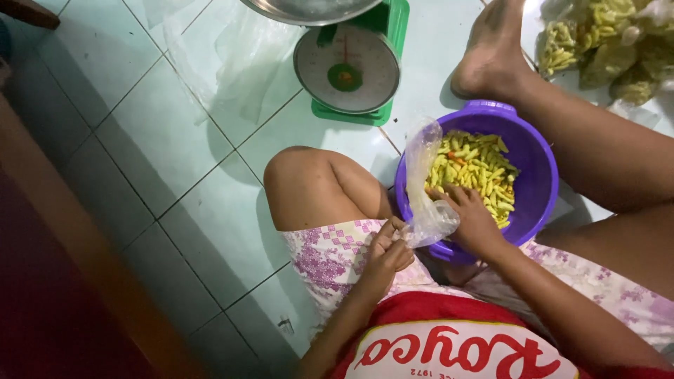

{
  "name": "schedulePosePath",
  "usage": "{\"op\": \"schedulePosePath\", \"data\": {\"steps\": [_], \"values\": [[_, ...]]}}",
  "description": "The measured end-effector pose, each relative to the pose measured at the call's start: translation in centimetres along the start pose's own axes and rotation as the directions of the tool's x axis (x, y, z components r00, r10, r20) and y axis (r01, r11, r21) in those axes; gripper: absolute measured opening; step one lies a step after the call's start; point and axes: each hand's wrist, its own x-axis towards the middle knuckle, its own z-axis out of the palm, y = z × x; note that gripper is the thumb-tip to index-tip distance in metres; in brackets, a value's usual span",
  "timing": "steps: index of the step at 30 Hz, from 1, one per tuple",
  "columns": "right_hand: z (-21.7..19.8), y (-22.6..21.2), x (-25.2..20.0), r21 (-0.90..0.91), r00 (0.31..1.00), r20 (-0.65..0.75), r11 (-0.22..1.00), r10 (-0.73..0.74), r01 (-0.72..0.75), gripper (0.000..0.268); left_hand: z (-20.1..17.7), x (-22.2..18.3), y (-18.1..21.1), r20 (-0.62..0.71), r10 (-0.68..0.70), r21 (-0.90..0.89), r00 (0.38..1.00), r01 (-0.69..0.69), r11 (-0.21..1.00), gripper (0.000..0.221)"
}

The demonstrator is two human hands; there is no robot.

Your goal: Transferring small green chilies from a purple bowl into a plastic bag for packaging

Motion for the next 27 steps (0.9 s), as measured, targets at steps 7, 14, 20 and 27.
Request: {"op": "schedulePosePath", "data": {"steps": [7, 14, 20, 27], "values": [[1.0, 2.8, -1.8, 0.284, 0.937, 0.160, 0.894, 0.311, -0.346, 0.068, 1.2, 0.6, -0.1, 0.015, -0.001, 0.032, 1.000, 0.001, 0.999, 0.014], [-13.2, 1.4, -0.7, 0.384, 0.853, 0.377, 0.777, 0.361, -0.499, 0.066, 2.6, 1.1, 0.8, 0.060, -0.099, 0.119, 0.993, 0.091, 0.989, 0.009], [-21.6, -5.0, -1.7, 0.709, 0.978, 0.049, 0.683, 0.203, -0.177, 0.029, 3.7, 1.1, 0.9, -0.014, -0.248, 0.142, 0.969, 0.248, 0.958, 0.007], [-18.0, -7.1, -3.1, 0.163, 0.995, 0.001, 0.982, -0.099, 0.098, 0.048, 4.1, 1.0, 1.3, -0.021, -0.246, 0.078, 0.969, 0.247, 0.966, 0.012]]}}
